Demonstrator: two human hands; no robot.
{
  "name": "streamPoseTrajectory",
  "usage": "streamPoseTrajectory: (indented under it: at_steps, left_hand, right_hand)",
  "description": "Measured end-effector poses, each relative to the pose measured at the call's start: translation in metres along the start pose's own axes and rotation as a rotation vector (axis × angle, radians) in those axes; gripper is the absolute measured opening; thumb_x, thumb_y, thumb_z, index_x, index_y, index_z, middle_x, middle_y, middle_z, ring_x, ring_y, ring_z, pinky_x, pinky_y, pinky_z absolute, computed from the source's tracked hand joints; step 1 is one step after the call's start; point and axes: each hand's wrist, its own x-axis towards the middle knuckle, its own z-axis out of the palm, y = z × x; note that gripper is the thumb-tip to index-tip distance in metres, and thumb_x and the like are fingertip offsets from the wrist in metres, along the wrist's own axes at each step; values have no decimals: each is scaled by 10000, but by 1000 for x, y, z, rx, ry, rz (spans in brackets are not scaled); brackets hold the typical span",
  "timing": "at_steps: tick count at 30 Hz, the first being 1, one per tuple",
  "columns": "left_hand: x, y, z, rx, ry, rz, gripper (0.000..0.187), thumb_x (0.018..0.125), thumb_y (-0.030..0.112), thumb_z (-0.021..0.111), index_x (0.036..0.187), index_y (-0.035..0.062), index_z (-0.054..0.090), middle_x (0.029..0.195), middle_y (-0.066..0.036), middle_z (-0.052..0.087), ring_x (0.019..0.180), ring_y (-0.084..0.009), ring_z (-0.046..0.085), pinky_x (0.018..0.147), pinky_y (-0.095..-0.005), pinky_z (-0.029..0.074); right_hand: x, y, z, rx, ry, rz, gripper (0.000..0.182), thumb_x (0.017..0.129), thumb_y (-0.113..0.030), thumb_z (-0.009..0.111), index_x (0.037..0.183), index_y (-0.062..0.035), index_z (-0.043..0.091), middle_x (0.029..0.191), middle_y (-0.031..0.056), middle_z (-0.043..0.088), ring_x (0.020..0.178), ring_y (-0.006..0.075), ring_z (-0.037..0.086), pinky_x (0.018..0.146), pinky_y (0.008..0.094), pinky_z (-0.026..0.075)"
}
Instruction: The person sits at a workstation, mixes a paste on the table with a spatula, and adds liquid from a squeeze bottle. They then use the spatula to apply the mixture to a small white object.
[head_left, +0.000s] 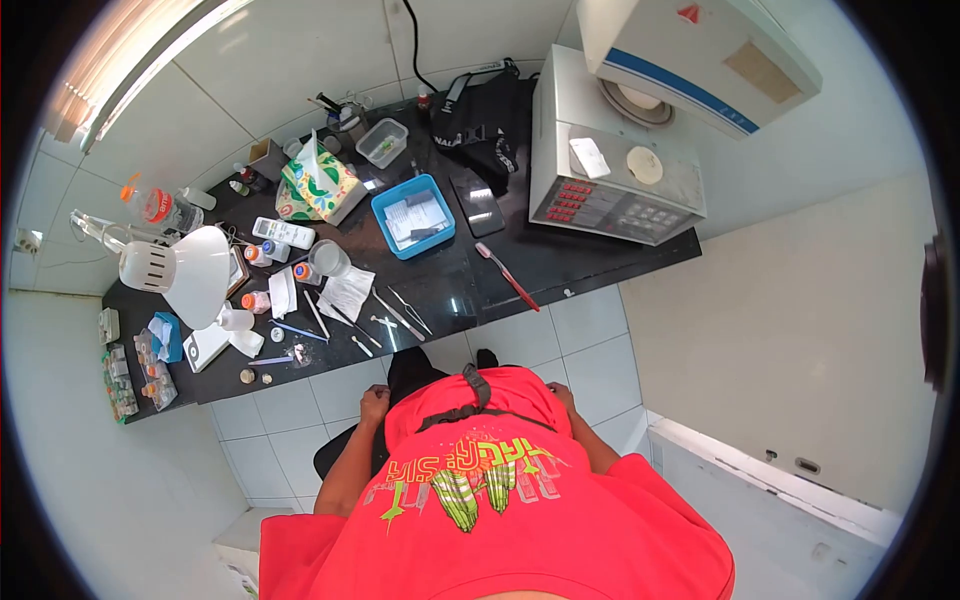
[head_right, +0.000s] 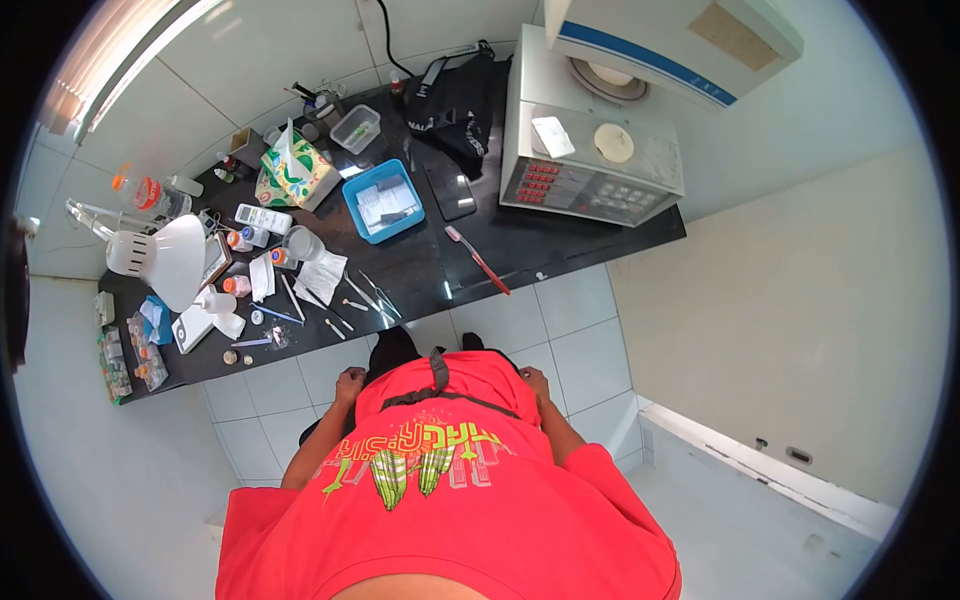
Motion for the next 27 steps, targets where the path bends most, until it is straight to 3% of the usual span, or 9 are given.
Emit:
streamPoseTrajectory:
  at_steps: [6,16,25,27]
  left_hand:
    - [-18,7,20,4,-6,5,309,914,246,652,1118,28,730,998,-167,758,965,-272,731,883,-368,550]
    - [-73,9,62,6,37,-23,308,928,265,664,1138,49,727,1014,-148,760,968,-258,736,878,-366,558]
    - [-90,0,68,-41,40,35,311,892,295,740,1084,50,734,931,-144,761,879,-252,749,796,-367,572]
    - [-92,3,64,-16,102,-45,362,866,375,764,1030,53,742,880,-141,757,835,-260,747,789,-383,574]
  right_hand:
    - [0,4,-12,70,-9,-9,406,911,-420,637,1115,-86,746,1052,211,745,1019,364,720,857,409,567]
    - [0,58,-27,79,-71,-23,508,799,-515,739,1081,-92,748,972,165,766,951,301,742,801,376,569]
    - [1,70,-33,56,-61,-8,381,838,-428,707,1006,-92,773,993,179,762,977,319,737,845,377,572]
    - [-6,53,-36,46,-50,1,362,852,-402,692,1029,-97,771,1036,202,751,1011,356,726,869,399,570]
